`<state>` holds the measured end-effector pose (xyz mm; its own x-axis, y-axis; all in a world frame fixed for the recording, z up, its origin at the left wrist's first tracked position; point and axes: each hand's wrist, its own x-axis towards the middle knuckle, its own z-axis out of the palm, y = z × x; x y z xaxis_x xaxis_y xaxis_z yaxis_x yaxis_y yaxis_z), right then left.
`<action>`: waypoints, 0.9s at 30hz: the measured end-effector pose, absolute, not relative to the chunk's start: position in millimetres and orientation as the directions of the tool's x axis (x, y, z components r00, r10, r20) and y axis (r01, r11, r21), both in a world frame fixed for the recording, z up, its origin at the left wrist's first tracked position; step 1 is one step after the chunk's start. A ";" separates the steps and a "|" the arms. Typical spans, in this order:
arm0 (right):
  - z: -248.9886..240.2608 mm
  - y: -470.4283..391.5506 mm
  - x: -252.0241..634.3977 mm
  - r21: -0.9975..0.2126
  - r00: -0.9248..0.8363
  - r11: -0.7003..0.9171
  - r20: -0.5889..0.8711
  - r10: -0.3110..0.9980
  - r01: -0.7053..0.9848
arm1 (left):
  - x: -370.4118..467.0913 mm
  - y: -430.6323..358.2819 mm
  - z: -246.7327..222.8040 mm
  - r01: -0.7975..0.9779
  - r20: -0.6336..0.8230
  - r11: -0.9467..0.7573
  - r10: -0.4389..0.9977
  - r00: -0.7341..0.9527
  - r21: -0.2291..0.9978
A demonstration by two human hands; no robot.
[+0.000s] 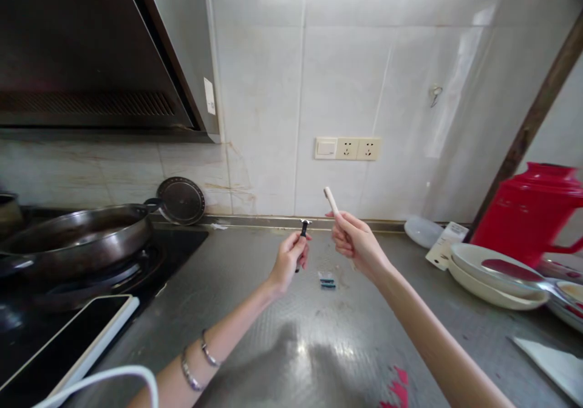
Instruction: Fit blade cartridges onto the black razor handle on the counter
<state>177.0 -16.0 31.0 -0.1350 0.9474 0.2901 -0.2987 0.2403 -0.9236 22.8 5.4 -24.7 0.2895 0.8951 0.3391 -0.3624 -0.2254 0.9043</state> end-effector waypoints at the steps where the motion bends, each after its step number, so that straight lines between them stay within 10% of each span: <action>1: 27.5 -19.9 175.5 -0.924 -0.162 0.195 0.259 0.952 -0.329 | 22.8 6.4 -25.7 -0.374 0.348 -0.227 0.888 0.299 0.899; 27: -20.8 -56.8 113.6 -0.895 -0.107 0.164 0.227 0.968 -0.415 | 26.6 6.3 -32.3 -0.199 0.489 -0.450 0.834 0.256 0.871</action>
<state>113.6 -56.8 -20.8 -0.1074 0.9680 0.2270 -0.4152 0.1638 -0.8949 26.6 6.3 -32.3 0.2562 0.8335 0.4895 -0.1985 -0.4502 0.8706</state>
